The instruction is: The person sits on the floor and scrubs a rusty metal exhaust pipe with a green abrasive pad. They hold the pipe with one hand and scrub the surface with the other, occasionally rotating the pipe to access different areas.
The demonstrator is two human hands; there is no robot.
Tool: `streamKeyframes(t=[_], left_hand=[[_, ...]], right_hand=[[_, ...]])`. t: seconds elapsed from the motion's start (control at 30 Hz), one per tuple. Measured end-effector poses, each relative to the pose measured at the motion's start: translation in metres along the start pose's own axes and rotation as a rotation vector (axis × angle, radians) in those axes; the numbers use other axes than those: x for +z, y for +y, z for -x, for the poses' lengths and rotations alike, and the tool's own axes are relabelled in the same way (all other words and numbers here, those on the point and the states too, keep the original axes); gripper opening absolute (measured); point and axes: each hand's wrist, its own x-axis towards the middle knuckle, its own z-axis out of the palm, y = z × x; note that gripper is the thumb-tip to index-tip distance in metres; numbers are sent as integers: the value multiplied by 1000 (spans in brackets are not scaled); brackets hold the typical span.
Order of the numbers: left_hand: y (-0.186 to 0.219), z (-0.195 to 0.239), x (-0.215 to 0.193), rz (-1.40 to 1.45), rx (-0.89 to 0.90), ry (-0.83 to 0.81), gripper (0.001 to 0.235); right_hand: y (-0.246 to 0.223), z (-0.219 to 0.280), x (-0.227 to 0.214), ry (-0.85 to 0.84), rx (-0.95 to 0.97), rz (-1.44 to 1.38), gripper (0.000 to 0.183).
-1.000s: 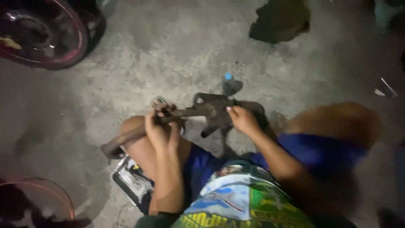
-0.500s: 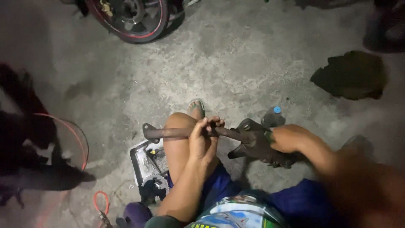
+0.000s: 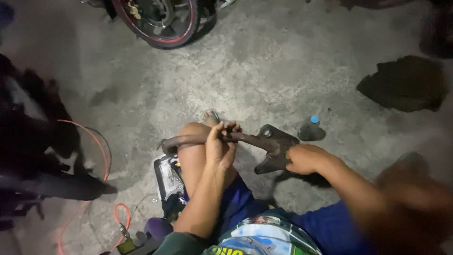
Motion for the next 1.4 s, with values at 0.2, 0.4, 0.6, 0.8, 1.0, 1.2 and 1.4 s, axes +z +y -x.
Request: streamKeyframes(t=[0.2,0.4,0.6,0.8,1.0,1.2,1.4], left_hand=[[0,16,22,62,-19,-24,20],[11,8,6,111,-31,37,18],[17,18,17,77,-24,34,17],[16,14,11,24,-28,27,17],[18,19,12,-67,-18,68,19],[27,2,-4,-109,14,75,21],[23,12,8,-126,27,105,21]], right_hand=[[-2,11,-3,20,-44,34,38],[-11,12,5,61,-70,10,38],[17,-12,33,23,32,95,37],[2,6,26,81,37,7,39],[19,-13,51,199,56,95,40],[26,-25,60,279,-10,47,39],[37,-34,62,348,-87,49,38]])
